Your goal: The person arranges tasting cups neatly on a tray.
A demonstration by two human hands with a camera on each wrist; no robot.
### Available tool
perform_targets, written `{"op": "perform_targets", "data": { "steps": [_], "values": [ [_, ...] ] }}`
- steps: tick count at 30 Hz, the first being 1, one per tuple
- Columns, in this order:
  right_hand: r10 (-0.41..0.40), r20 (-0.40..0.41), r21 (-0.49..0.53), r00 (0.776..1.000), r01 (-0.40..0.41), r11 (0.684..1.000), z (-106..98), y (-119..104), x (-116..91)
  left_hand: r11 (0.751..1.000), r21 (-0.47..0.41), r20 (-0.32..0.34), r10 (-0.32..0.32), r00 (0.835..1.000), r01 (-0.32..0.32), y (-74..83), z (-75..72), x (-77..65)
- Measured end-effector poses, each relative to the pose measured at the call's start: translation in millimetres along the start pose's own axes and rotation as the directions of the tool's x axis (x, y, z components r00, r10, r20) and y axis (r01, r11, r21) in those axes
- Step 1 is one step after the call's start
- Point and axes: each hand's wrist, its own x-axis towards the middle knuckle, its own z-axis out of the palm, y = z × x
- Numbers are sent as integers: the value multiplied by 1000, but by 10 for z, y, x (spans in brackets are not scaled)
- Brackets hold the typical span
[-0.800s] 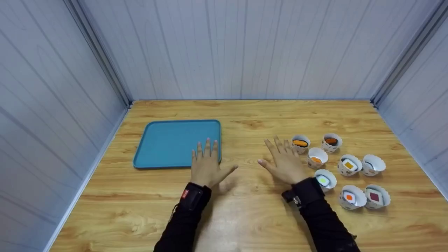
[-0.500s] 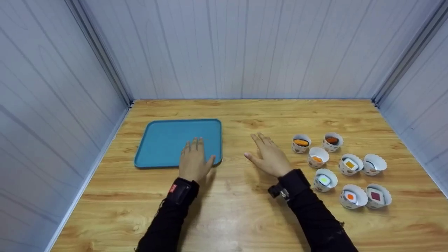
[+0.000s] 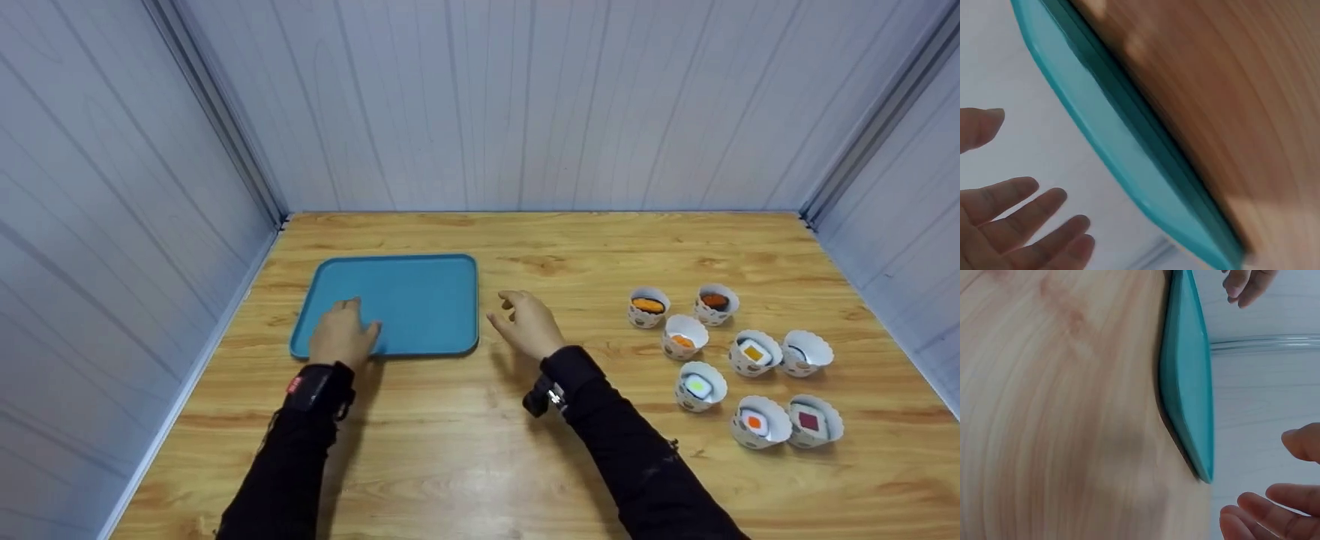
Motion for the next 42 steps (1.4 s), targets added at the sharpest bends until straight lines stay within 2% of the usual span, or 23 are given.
{"op": "perform_targets", "data": {
  "steps": [1, 5, 8, 11, 15, 17, 21, 26, 28, 31, 37, 42],
  "values": [
    [11, 5, -5, 1000, -11, 1000, 31, -8, 19, 1000, -17, 42, -23, 999, 23, -71, -22, 29],
    [63, 24, -2, 998, -63, 998, 158, -26, 83, 996, -32, 98, -83, 992, 86, -477, 70, 221],
    [104, 37, 22, 994, -105, 994, 247, -38, 111, 993, -13, 50, -118, 992, 119, -845, 252, 416],
    [128, 34, 32, 991, -130, 991, 332, -48, 120, 984, -19, 70, -173, 982, 175, -1143, 381, 579],
    [110, -6, -16, 994, -110, 994, 446, -43, 137, 968, -56, 89, -241, 966, 246, -1418, 489, 716],
    [97, -36, -33, 995, -98, 995, 490, -39, 149, 962, -78, 74, -257, 964, 262, -1526, 516, 768],
    [87, -79, -29, 993, -90, 996, 597, 46, 210, 958, -105, 16, -267, 964, 267, -1650, 511, 819],
    [116, -60, 55, 991, -113, 992, 608, 74, 241, 958, -96, -44, -276, 960, 271, -1762, 490, 849],
    [129, -42, 94, 991, -125, 988, 588, 63, 238, 955, -96, -55, -286, 957, 280, -1811, 485, 863],
    [123, -46, 101, 991, -117, 988, 658, 162, 296, 951, -108, -61, -296, 953, 289, -1861, 477, 871],
    [153, -25, 126, 988, -149, 981, 640, 224, 311, 947, -122, -49, -303, 952, 295, -1840, 468, 869],
    [222, 33, 189, 974, -224, 956, 444, 97, 175, 944, -138, -43, -307, 951, 299, -1704, 439, 785]
  ]
}}
